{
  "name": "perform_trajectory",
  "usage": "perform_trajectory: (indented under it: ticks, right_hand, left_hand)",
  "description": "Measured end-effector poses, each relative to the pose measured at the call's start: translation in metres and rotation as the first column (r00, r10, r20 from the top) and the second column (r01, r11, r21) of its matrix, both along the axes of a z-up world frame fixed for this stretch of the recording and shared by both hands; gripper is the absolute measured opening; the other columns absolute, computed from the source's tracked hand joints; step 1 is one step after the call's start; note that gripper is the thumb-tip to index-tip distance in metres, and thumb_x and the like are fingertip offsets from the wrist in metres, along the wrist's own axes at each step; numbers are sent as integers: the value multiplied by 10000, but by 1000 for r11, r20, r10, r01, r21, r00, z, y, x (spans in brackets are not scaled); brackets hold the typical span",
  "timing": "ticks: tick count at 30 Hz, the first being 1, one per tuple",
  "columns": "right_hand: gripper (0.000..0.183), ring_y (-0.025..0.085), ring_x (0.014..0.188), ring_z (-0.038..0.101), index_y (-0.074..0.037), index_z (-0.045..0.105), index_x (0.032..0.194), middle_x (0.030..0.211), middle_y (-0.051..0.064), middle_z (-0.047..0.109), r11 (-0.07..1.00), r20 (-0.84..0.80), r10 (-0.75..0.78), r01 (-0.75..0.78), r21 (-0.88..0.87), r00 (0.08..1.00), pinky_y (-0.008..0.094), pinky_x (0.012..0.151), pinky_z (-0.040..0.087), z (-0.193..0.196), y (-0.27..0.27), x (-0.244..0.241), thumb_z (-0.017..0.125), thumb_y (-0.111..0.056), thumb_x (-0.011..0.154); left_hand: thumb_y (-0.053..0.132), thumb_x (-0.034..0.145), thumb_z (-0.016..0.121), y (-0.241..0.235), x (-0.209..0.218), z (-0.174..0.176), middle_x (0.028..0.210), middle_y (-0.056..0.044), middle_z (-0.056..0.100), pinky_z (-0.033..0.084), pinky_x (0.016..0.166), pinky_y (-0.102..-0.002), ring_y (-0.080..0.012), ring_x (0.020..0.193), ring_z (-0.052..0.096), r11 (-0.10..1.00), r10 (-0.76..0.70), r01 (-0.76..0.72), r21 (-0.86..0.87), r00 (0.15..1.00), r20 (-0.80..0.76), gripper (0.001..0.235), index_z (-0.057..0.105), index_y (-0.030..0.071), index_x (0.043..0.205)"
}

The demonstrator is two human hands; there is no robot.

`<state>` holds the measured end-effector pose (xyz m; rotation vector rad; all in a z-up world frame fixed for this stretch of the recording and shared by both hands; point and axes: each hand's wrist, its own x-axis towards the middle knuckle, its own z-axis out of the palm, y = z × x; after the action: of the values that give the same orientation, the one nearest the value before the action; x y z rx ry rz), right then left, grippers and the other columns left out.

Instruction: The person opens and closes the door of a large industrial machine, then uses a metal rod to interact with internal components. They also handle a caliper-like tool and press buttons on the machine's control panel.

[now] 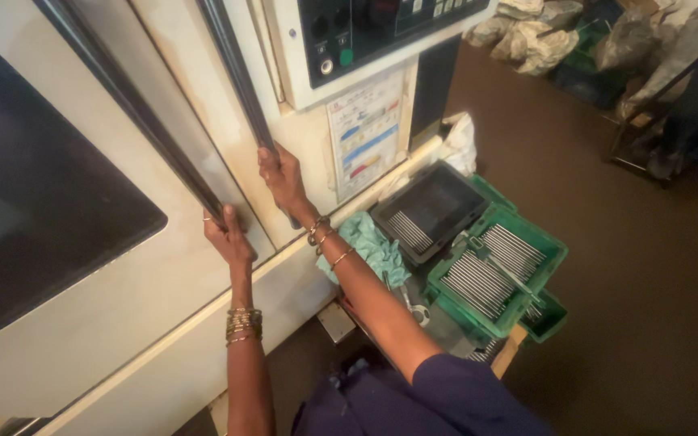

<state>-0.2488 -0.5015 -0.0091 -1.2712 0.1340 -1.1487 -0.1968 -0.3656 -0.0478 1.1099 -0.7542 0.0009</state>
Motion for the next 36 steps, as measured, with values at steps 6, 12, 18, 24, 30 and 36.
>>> perform_trajectory:
  ticks: [6,12,18,24,30,36]
  right_hand:
    - [300,10,600,392,-69,570,1067,746,-87,435,998,54,50,-51,20,997,193,504,317,-4,-1,1,582,-368,1050]
    - [309,8,597,386,-56,565,1065,727,-88,420,999,31,39,-39,-7,999,197,505,300,-9,0,-1,566,-364,1091]
    - [324,5,587,385,-54,578,1078,714,-93,416,1000,42,23,-23,-12,999,193,504,303,-11,0,-1,570,-378,1069]
    - [320,12,594,397,-43,570,1047,714,-83,441,999,80,50,-50,-7,996,196,511,312,-22,-4,3,591,-361,1076]
    - [339,6,546,374,-49,576,1057,678,-91,425,997,60,76,-78,21,995,193,468,286,-31,-7,5,594,-388,1061]
    - [387,7,482,375,-63,557,992,626,-86,432,999,-12,44,-44,-9,999,188,413,284,-28,-6,-1,581,-445,1054]
  left_hand:
    - [479,1050,623,1,-1,3,668,59,429,323,502,-237,-46,562,407,1000,8,-8,19,1000,-2,427,539,61,1063]
    - [479,1055,610,0,2,-4,700,44,456,355,516,-244,-55,581,439,998,40,-41,41,999,10,434,544,50,1075]
    - [469,1061,612,-2,4,-10,715,37,467,375,528,-245,-61,598,455,997,62,-63,49,998,20,450,555,28,1133]
    - [459,1054,614,-2,4,-12,716,38,474,378,522,-248,-67,589,457,994,84,-85,67,996,11,475,574,8,1198]
    - [466,1060,612,-2,6,-16,720,40,465,374,526,-253,-68,595,453,993,98,-100,61,994,41,467,586,16,1183]
    - [482,1050,602,-3,8,-18,700,41,470,379,513,-249,-63,577,464,992,105,-108,68,993,51,481,583,22,1189]
